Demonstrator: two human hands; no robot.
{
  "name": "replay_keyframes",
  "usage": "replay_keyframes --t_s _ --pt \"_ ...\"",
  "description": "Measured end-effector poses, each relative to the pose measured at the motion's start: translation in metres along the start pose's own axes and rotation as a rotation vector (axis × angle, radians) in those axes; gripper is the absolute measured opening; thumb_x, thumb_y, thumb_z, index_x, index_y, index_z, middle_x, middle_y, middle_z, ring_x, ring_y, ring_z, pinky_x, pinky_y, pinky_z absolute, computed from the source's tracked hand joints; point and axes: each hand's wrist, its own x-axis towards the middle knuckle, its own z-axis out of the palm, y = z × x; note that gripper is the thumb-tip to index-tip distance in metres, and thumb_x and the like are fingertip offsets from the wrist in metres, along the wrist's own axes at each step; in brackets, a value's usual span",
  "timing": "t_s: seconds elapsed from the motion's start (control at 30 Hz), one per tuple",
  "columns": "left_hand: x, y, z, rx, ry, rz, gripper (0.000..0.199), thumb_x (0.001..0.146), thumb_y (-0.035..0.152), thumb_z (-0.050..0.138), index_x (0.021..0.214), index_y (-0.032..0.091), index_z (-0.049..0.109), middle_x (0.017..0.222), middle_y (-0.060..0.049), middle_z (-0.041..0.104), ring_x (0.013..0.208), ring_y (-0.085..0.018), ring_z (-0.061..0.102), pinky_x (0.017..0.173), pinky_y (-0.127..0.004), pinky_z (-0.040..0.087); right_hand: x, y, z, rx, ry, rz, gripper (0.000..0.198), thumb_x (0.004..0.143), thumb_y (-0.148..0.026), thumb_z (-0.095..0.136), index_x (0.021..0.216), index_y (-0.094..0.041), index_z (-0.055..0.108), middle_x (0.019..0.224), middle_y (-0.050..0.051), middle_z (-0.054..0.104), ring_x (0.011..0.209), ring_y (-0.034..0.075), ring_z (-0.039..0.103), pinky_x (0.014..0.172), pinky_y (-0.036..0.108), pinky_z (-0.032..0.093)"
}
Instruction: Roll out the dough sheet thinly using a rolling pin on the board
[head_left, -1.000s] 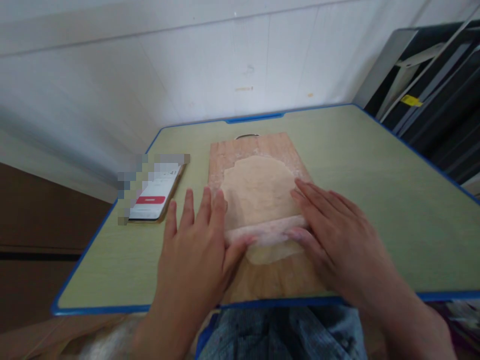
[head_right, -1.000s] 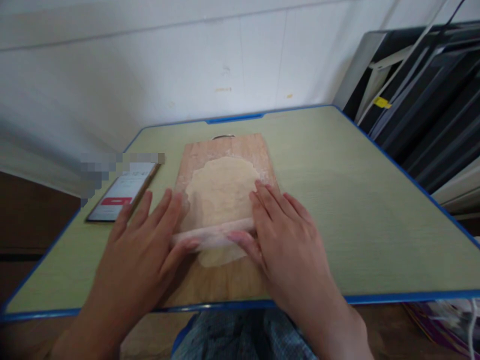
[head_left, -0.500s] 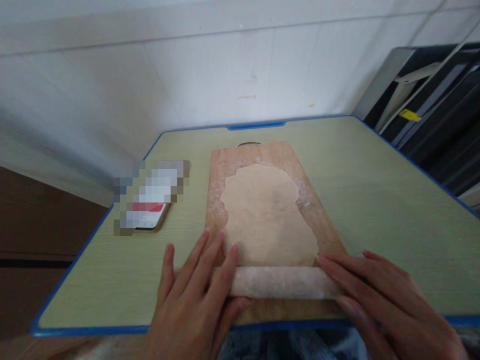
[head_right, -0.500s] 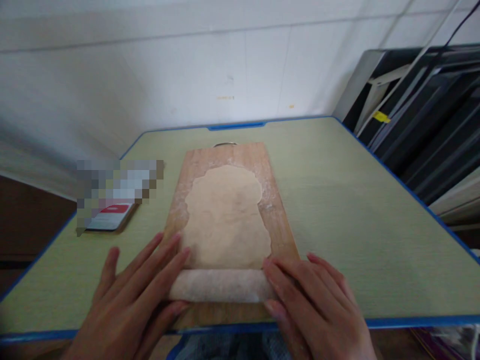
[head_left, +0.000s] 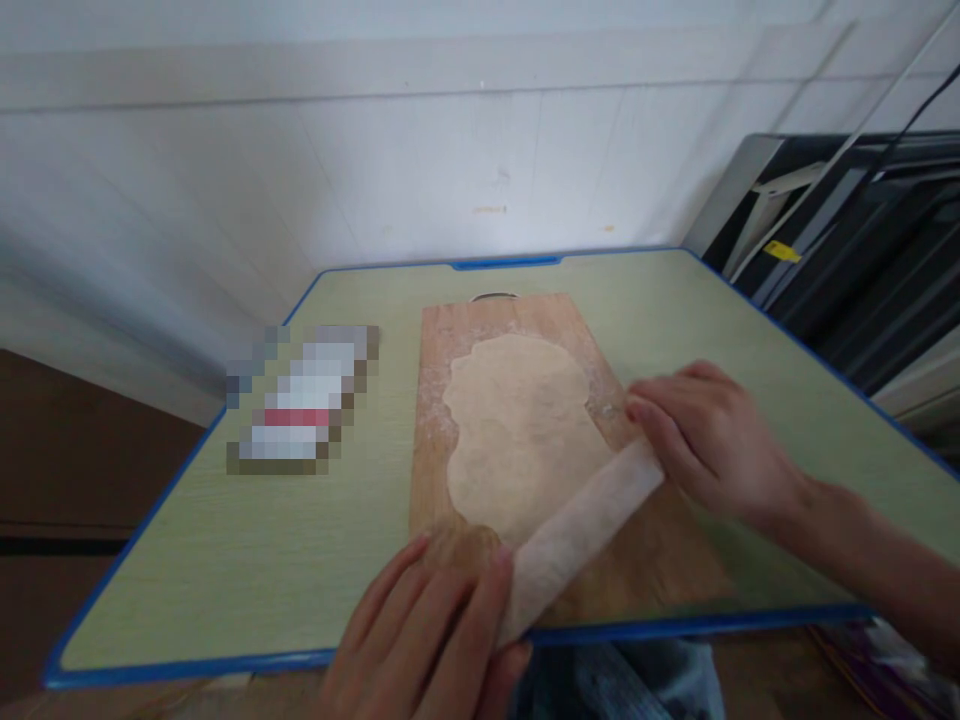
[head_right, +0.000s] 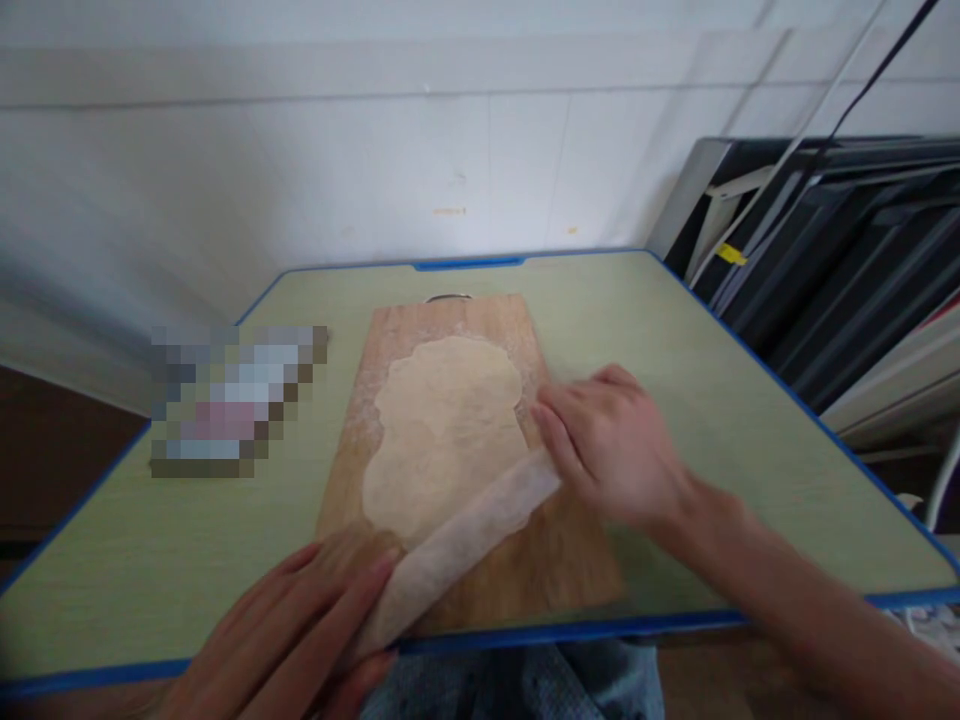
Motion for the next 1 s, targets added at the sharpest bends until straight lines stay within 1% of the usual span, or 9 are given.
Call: replay_keyframes --t_s 0.07,0.13,0.23,0.33,0.43,0.57,0.73,0.87,1.0 --pt "0.007 0.008 0.006 0.009 -0.001 -0.035 0.046 0.092 0.028 0.049 0.137 0.019 0.045 0.106 -0.006 0.070 0.097 -0.020 0.067 0.092 -0.032 0.055 0.030 0.014 0.006 0.000 -0.102 0.015 0.036 0.094 -0.026 0.028 0.066 -0.022 0.051 0.054 0.000 0.055 0.051 0.017 0.053 0.061 0.034 0.037" --pt "0.012 0.013 0.010 -0.004 -0.021 -0.126 0.050 0.092 0.024 0.048 0.140 0.015 0.040 0.111 -0.011 0.067 0.104 -0.022 0.065 0.089 -0.031 0.057 0.058 0.021 0.016 0.007 -0.186 0.036 0.034 0.093 -0.027 0.028 0.079 -0.019 0.058 0.064 0.004 0.062 0.060 0.020 0.059 0.064 0.035 0.038" --pt "0.015 0.016 0.015 -0.014 -0.042 -0.194 0.058 0.091 0.016 0.044 0.147 0.015 0.029 0.131 -0.017 0.056 0.125 -0.026 0.053 0.095 -0.038 0.054 0.090 0.018 0.033 0.060 -0.302 0.047 0.034 0.088 -0.019 0.033 0.105 -0.012 0.062 0.100 0.013 0.069 0.092 0.024 0.063 0.078 0.035 0.044" --pt "0.017 0.020 0.020 0.003 -0.084 -0.128 0.065 0.090 0.012 0.041 0.151 0.009 0.016 0.148 -0.022 0.038 0.139 -0.030 0.034 0.101 -0.041 0.050 0.109 0.008 0.046 0.075 -0.326 0.095 0.045 0.090 -0.021 0.034 0.129 -0.010 0.053 0.131 0.017 0.057 0.122 0.029 0.051 0.101 0.049 0.036" --pt "0.020 0.026 0.024 0.013 -0.102 -0.062 0.069 0.088 0.006 0.037 0.151 0.005 0.010 0.150 -0.021 0.034 0.142 -0.030 0.024 0.099 -0.040 0.052 0.124 -0.006 0.051 0.076 -0.383 0.193 0.053 0.094 -0.036 0.035 0.140 -0.010 0.043 0.145 0.019 0.045 0.135 0.035 0.037 0.108 0.065 0.020" --pt "0.026 0.032 0.027 0.023 -0.071 0.004 0.065 0.085 0.000 0.035 0.149 0.010 0.024 0.148 -0.011 0.042 0.143 -0.026 0.024 0.102 -0.038 0.050 0.144 -0.028 0.049 0.032 -0.413 0.181 0.056 0.092 -0.034 0.044 0.138 -0.002 0.044 0.150 0.022 0.037 0.142 0.035 0.025 0.112 0.062 0.016" --pt "0.035 0.035 0.030 0.049 -0.005 0.054 0.050 0.085 0.000 0.035 0.131 0.013 0.052 0.140 -0.006 0.054 0.140 -0.021 0.033 0.106 -0.032 0.045 0.148 -0.043 0.055 0.047 -0.369 0.027 0.052 0.094 -0.040 0.044 0.135 -0.008 0.049 0.142 0.017 0.049 0.135 0.032 0.039 0.113 0.057 0.020" --pt "0.044 0.037 0.033 0.028 0.028 0.118 0.041 0.088 0.004 0.038 0.122 0.013 0.060 0.132 -0.005 0.061 0.133 -0.020 0.045 0.104 -0.029 0.047 0.131 -0.033 0.061 -0.036 -0.402 -0.077 0.060 0.097 -0.049 0.034 0.142 -0.009 0.041 0.150 0.018 0.038 0.140 0.032 0.030 0.115 0.055 0.015" --pt "0.055 0.049 0.040 -0.046 0.065 0.135 0.035 0.090 0.008 0.041 0.116 0.013 0.063 0.126 -0.004 0.065 0.127 -0.019 0.052 0.105 -0.029 0.045 0.110 -0.007 0.053 -0.039 -0.424 -0.062 0.060 0.098 -0.044 0.028 0.148 -0.012 0.031 0.155 0.016 0.030 0.143 0.033 0.022 0.113 0.062 0.016"
